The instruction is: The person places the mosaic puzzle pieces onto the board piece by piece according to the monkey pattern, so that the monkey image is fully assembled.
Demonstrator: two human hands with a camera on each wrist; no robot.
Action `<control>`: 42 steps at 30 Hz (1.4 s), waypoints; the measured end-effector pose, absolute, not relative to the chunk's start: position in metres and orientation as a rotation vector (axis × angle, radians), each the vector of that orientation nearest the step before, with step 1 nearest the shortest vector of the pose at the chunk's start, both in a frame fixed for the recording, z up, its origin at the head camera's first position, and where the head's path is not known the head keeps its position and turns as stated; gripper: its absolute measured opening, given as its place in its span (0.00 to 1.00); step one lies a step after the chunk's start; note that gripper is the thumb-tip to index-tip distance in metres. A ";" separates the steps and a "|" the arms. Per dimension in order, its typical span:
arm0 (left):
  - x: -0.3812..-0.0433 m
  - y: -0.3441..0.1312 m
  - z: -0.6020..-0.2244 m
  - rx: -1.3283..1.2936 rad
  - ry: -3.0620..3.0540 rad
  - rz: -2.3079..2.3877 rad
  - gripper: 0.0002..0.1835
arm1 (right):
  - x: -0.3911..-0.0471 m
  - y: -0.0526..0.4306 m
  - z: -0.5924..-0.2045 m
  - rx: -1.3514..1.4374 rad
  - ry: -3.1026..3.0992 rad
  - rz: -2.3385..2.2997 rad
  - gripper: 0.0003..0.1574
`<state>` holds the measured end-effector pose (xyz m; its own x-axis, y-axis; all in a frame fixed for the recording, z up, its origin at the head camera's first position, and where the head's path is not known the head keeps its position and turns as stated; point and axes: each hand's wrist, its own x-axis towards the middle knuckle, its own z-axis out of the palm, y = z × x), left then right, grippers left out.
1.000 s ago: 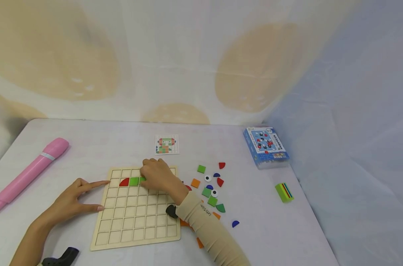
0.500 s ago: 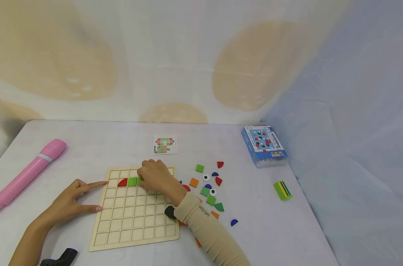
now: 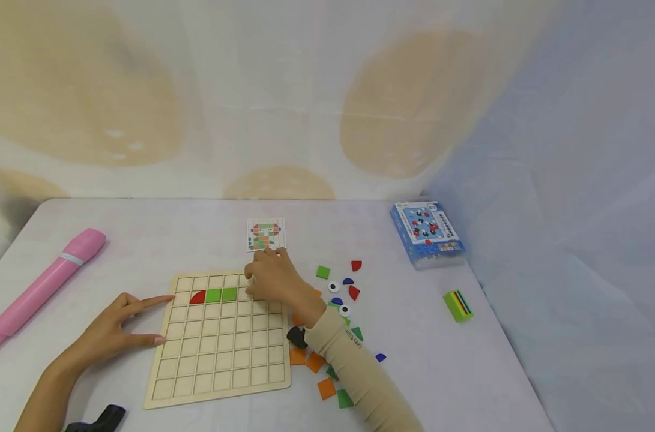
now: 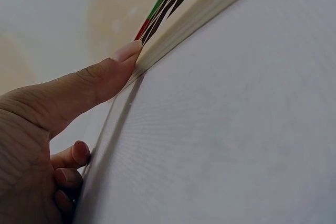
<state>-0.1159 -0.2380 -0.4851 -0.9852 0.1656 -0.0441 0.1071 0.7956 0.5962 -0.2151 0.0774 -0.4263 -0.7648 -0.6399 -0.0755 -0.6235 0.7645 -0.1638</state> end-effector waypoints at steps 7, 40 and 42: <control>-0.115 -0.239 -0.487 0.208 2.875 0.960 0.45 | -0.221 0.123 -0.421 -0.870 2.886 -0.292 0.17; -0.115 -0.237 -0.487 0.182 2.862 0.963 0.45 | -0.234 0.203 -0.438 -0.601 2.991 -0.227 0.15; -0.116 -0.237 -0.487 0.180 2.864 0.958 0.45 | -0.235 0.203 -0.438 -0.612 2.991 -0.208 0.15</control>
<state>-0.1155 -0.2367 -0.4866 -0.9862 0.1487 -0.0722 0.0753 0.7929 0.6046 -0.2351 0.2025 -0.4377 -0.9168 -0.3957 -0.0528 -0.3846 0.9109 -0.1492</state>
